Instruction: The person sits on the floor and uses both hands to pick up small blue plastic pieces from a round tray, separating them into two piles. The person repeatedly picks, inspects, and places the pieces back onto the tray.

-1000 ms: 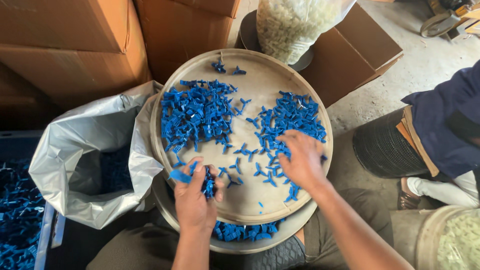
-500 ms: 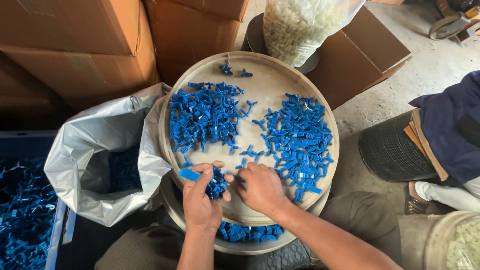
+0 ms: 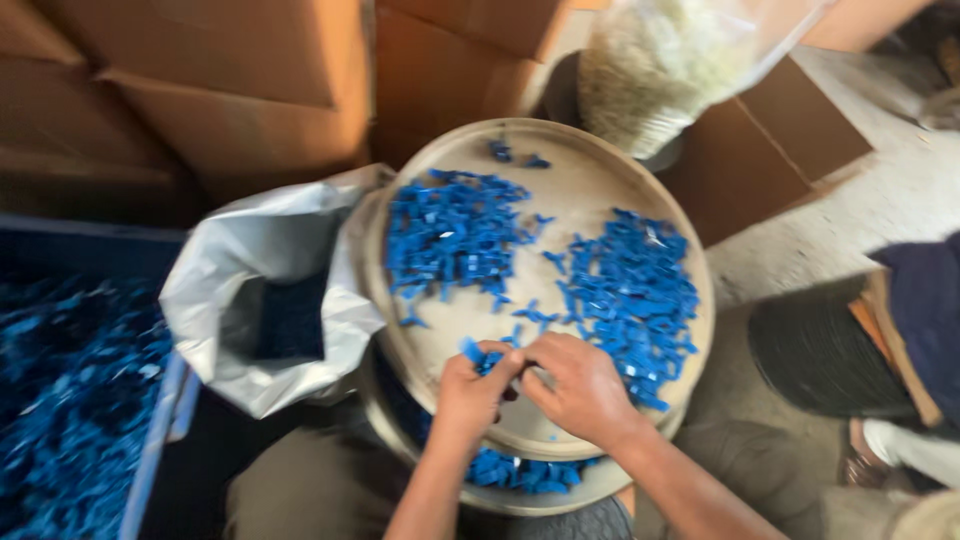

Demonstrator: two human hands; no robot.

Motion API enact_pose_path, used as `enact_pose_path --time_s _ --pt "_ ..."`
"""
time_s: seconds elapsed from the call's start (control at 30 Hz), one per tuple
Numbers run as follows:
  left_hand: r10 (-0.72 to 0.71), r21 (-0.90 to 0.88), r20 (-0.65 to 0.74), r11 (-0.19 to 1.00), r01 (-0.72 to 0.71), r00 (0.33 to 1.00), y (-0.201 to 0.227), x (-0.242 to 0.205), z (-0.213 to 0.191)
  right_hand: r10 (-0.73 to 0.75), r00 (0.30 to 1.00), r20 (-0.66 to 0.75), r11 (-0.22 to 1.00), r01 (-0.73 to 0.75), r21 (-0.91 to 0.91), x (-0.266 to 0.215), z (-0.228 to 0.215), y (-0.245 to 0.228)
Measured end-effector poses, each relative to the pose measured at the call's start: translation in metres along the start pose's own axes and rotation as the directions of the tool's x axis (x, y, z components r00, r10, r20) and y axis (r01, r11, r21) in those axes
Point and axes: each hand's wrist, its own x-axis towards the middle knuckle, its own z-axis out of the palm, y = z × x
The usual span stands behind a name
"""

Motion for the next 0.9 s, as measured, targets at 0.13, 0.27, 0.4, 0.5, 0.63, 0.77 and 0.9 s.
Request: enact_pose_path --time_s 0.13,0.27,0.4,0.5,0.63,0.77,0.9 --pt "0.446 0.332 -0.055 0.852 -0.405 0.893 -0.001 -0.008 0.01 0.246 0.968 0.049 0.968 -0.243 -0.062 -0.005 0.014 -0.002" --pt "0.434 0.535 -0.163 0.793 -0.29 0.886 0.014 -0.02 0.012 0.514 0.837 0.19 0.817 -0.41 -0.406 -0.007 0.021 0.015" --pt "0.285 -0.02 -0.246 0.954 -0.299 0.926 0.041 -0.016 0.008 0.481 0.861 0.161 0.856 -0.423 -0.297 -0.011 0.016 0.042" --pt "0.341 -0.15 -0.372 0.896 -0.418 0.863 0.072 -0.021 -0.02 0.489 0.868 0.09 0.863 -0.467 -0.193 -0.028 0.006 0.053" --pt "0.646 0.412 -0.502 0.764 -0.497 0.576 0.111 -0.02 -0.101 0.498 0.865 -0.066 0.852 -0.502 -0.149 -0.055 -0.02 0.077" --pt "0.817 0.783 -0.406 0.542 -0.306 0.41 0.124 0.008 -0.163 0.355 0.889 -0.288 0.894 -0.413 -0.175 -0.066 -0.041 0.093" --pt "0.833 0.921 -0.294 0.378 -0.093 0.469 0.112 0.011 -0.167 0.331 0.875 -0.354 0.876 -0.424 -0.231 -0.065 -0.05 0.093"
